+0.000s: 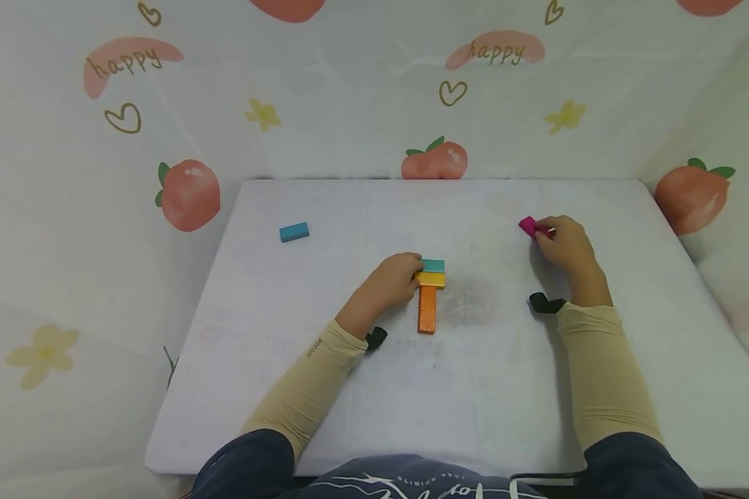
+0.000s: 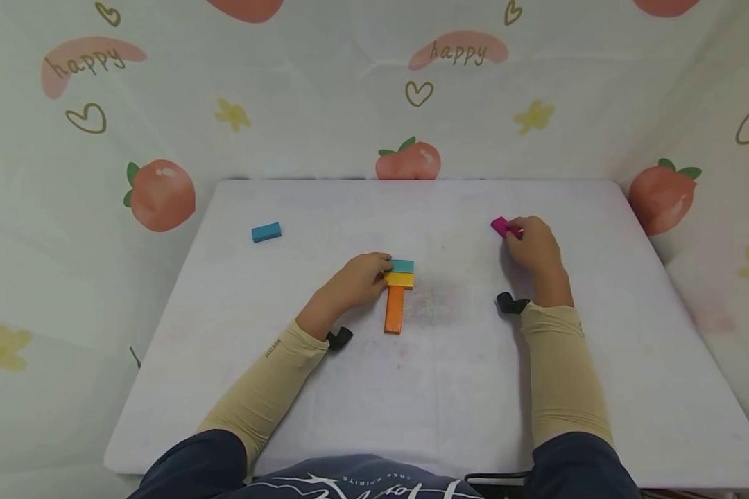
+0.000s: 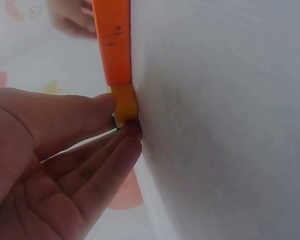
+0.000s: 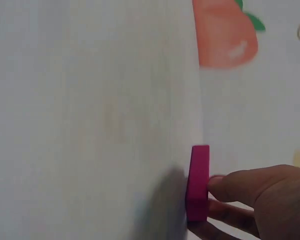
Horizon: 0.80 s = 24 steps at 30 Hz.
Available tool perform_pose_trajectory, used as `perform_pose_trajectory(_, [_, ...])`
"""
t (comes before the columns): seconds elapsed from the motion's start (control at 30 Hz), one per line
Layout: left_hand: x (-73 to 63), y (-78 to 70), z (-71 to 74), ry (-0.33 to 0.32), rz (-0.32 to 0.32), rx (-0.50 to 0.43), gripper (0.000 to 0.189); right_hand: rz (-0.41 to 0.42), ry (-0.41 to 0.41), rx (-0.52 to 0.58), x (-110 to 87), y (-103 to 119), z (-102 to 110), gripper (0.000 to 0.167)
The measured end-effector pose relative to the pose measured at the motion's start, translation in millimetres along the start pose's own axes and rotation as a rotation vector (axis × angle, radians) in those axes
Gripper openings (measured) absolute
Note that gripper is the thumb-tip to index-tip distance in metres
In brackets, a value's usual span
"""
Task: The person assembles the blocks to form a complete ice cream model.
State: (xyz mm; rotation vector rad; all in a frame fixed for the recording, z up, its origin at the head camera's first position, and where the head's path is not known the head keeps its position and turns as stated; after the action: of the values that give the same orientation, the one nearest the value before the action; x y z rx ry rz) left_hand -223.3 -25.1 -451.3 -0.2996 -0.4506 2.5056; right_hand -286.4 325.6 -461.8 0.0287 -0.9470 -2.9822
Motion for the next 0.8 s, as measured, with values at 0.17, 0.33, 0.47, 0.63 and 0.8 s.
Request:
perform_pose_trajectory(0.17, [-0.4,-1.4,0.7,-0.003,-0.006,-0.001,0.029,0.155,0.079,0.039,8.4,40,-25,0.034])
perform_pose_trajectory(0.33, [-0.1,-2.0,0.4,-0.003,-0.010,0.022,0.027,0.266,0.143,0.028,10.0,75,-50,0.030])
perform_pose_trajectory(0.47, [0.9,-1.2,-0.4,-0.006,-0.002,0.031,0.026,0.327,0.188,-0.004,6.7,97,-69,0.028])
perform_pose_trajectory(0.63, [1.6,-0.4,0.0,-0.004,0.001,0.039,0.025,0.377,0.244,0.003,2.7,116,-85,0.026])
perform_pose_trajectory(0.8, [0.9,-0.3,0.8,-0.004,-0.008,0.040,0.020,0.390,0.280,0.029,-0.4,127,-94,0.025])
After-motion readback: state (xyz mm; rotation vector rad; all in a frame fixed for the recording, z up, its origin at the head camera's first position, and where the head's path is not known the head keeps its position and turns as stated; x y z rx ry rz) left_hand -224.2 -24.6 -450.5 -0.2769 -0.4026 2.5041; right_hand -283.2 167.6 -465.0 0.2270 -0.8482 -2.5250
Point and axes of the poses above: each hand's wrist, its own x-axis towards the middle knuckle, its own z-axis out of the back of the hand, y = z × x, the point moved 3 cm from there along x, towards the middle knuckle, and after that the axes turned 3 degrees about x, right-handed, at the moved point
